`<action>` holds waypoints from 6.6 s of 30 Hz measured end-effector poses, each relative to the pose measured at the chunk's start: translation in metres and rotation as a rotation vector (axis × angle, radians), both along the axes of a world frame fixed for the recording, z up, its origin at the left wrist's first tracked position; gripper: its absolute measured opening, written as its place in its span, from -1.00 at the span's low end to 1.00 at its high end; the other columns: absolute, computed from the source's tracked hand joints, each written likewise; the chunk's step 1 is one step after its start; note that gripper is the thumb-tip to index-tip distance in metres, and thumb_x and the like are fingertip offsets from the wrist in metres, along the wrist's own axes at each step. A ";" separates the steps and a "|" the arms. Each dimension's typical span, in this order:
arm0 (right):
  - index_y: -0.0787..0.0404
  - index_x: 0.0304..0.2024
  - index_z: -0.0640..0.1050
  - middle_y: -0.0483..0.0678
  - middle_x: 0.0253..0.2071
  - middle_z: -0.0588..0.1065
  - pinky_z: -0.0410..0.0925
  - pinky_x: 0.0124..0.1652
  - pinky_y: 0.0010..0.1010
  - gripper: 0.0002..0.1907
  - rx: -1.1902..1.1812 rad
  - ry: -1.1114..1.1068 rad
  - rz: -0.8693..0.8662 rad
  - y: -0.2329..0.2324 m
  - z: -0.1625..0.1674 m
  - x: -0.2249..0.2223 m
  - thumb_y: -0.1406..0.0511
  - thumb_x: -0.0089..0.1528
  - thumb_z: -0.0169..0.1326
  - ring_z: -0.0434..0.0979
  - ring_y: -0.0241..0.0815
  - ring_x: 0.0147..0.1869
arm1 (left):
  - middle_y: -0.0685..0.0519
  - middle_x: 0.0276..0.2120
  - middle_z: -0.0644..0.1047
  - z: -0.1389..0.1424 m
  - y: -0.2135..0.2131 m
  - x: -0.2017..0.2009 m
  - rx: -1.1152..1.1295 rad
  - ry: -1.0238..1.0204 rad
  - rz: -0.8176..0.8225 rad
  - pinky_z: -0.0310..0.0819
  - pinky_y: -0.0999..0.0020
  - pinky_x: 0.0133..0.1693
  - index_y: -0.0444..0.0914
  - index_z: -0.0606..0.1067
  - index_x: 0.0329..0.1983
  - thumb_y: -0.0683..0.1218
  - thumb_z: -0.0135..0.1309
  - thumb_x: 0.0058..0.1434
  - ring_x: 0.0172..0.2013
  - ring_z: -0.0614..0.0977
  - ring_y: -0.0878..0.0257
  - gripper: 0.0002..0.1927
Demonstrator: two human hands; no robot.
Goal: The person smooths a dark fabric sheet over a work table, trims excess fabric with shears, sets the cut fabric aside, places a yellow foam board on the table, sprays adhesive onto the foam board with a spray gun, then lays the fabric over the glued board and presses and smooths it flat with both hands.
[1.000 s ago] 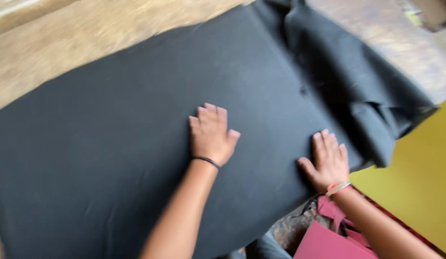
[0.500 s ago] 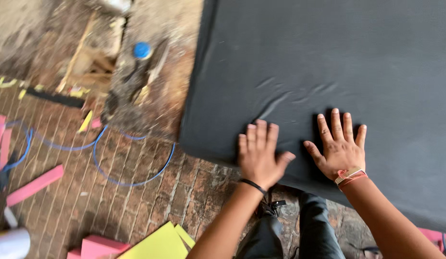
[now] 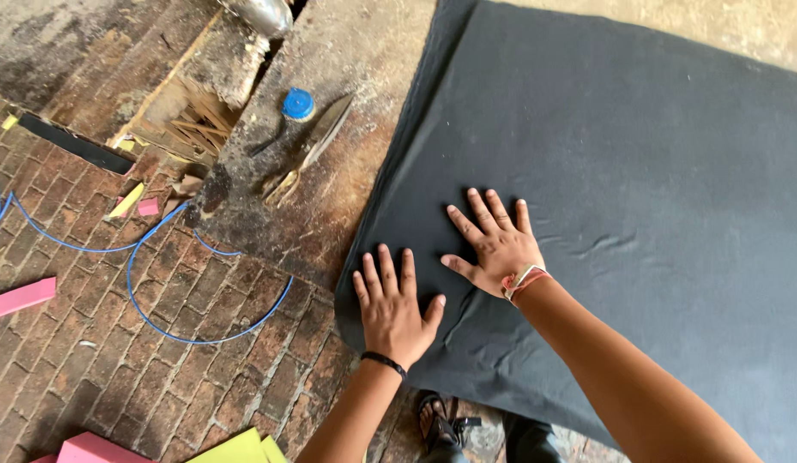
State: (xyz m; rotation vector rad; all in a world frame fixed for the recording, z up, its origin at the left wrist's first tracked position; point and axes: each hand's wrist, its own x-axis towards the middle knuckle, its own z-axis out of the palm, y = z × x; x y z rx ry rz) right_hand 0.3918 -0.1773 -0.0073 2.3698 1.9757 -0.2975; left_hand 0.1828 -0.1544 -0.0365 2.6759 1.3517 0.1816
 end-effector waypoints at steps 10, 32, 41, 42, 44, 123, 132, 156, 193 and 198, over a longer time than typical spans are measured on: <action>-0.15 0.51 0.04 -0.06 0.58 -0.13 -0.30 0.40 0.20 -0.19 0.055 0.000 -0.011 0.117 -0.021 0.106 -0.26 0.29 -0.34 -0.24 -0.04 0.62 | -0.25 0.49 -0.01 -0.008 0.119 0.108 -0.071 -0.059 -0.149 -0.30 -0.13 0.38 -0.30 0.04 0.50 0.38 -0.07 0.26 0.47 -0.04 -0.13 -0.05; 0.07 0.52 0.00 -0.06 0.58 -0.09 -0.26 0.45 -0.01 -0.09 0.125 0.133 -0.022 0.273 -0.017 0.257 -0.27 0.29 -0.31 -0.19 -0.09 0.63 | -0.17 0.50 0.00 -0.002 0.243 0.275 -0.033 0.007 -0.097 -0.22 0.00 0.40 -0.23 0.03 0.52 0.41 0.00 0.18 0.48 -0.01 -0.07 0.02; 0.07 0.53 -0.01 -0.05 0.57 -0.07 -0.23 0.45 -0.07 -0.06 0.074 0.072 -0.246 0.086 -0.014 0.353 -0.30 0.29 -0.33 -0.19 -0.09 0.63 | -0.15 0.53 -0.05 -0.017 0.233 0.268 0.017 0.116 -0.122 -0.23 -0.02 0.39 -0.20 -0.02 0.55 0.40 -0.08 0.23 0.49 -0.05 -0.07 -0.02; 0.07 0.53 0.00 -0.05 0.58 -0.06 -0.23 0.45 -0.06 -0.06 0.078 0.057 -0.278 0.055 -0.014 0.369 -0.30 0.29 -0.33 -0.19 -0.09 0.63 | -0.15 0.53 -0.05 -0.020 0.234 0.267 0.035 0.113 -0.133 -0.23 -0.03 0.39 -0.20 -0.02 0.55 0.40 -0.10 0.23 0.49 -0.05 -0.08 -0.02; 0.07 0.52 -0.02 -0.05 0.57 -0.08 -0.24 0.43 -0.05 -0.05 0.071 0.030 -0.351 0.000 -0.013 0.400 -0.31 0.28 -0.34 -0.20 -0.08 0.61 | -0.17 0.53 -0.04 -0.022 0.235 0.265 0.064 0.121 -0.141 -0.22 -0.05 0.39 -0.21 -0.02 0.56 0.41 -0.13 0.24 0.49 -0.04 -0.09 -0.02; 0.39 0.34 0.31 0.37 0.24 0.43 0.34 0.31 0.00 -0.39 0.613 0.174 -0.810 -0.566 -0.142 0.073 0.01 0.52 -0.17 0.45 0.41 0.33 | -0.17 0.01 0.62 -0.310 -0.239 -0.140 -0.714 0.785 -0.109 0.57 0.06 0.05 -0.21 0.67 -0.05 0.06 0.13 0.19 0.01 0.66 -0.06 -0.64; 0.33 0.42 0.22 0.36 0.43 0.21 0.21 0.33 0.15 -0.35 0.355 -0.146 -0.855 -0.551 -0.087 0.056 0.02 0.48 -0.06 0.25 0.44 0.40 | -0.19 0.07 0.58 -0.287 -0.232 -0.150 -0.729 0.876 -0.030 0.58 0.06 0.06 -0.25 0.62 0.01 0.00 0.08 0.27 0.07 0.63 -0.07 -0.66; 0.30 0.59 0.14 0.33 0.65 -0.02 -0.32 0.45 0.41 -0.13 0.311 -0.044 -1.008 -0.521 -0.040 0.034 -0.12 0.46 -0.06 -0.19 0.40 0.69 | -0.08 0.05 0.60 -0.280 -0.266 -0.131 -0.557 1.259 -0.319 0.71 0.02 -0.14 -0.30 0.58 0.10 -0.15 0.05 0.34 -0.02 0.69 0.00 -0.70; 0.32 0.62 0.13 0.35 0.63 -0.03 -0.32 0.43 0.44 -0.09 0.312 -0.028 -1.002 -0.533 -0.036 0.032 -0.16 0.45 -0.11 -0.21 0.42 0.68 | 0.02 -0.27 0.63 -0.059 -0.352 -0.053 -1.938 -1.399 0.286 0.61 0.28 -0.13 -0.26 0.61 -0.15 -0.18 0.18 0.33 -0.25 0.65 0.23 -0.93; 0.28 0.58 0.12 0.33 0.61 -0.06 -0.36 0.41 0.43 -0.06 0.302 0.008 -1.028 -0.521 -0.024 0.040 -0.18 0.37 -0.13 -0.25 0.39 0.67 | 0.02 -0.22 0.63 0.047 -0.356 -0.034 -2.104 -1.485 0.184 0.59 0.25 -0.07 -0.24 0.62 -0.09 -0.16 0.21 0.32 -0.18 0.66 0.21 -0.87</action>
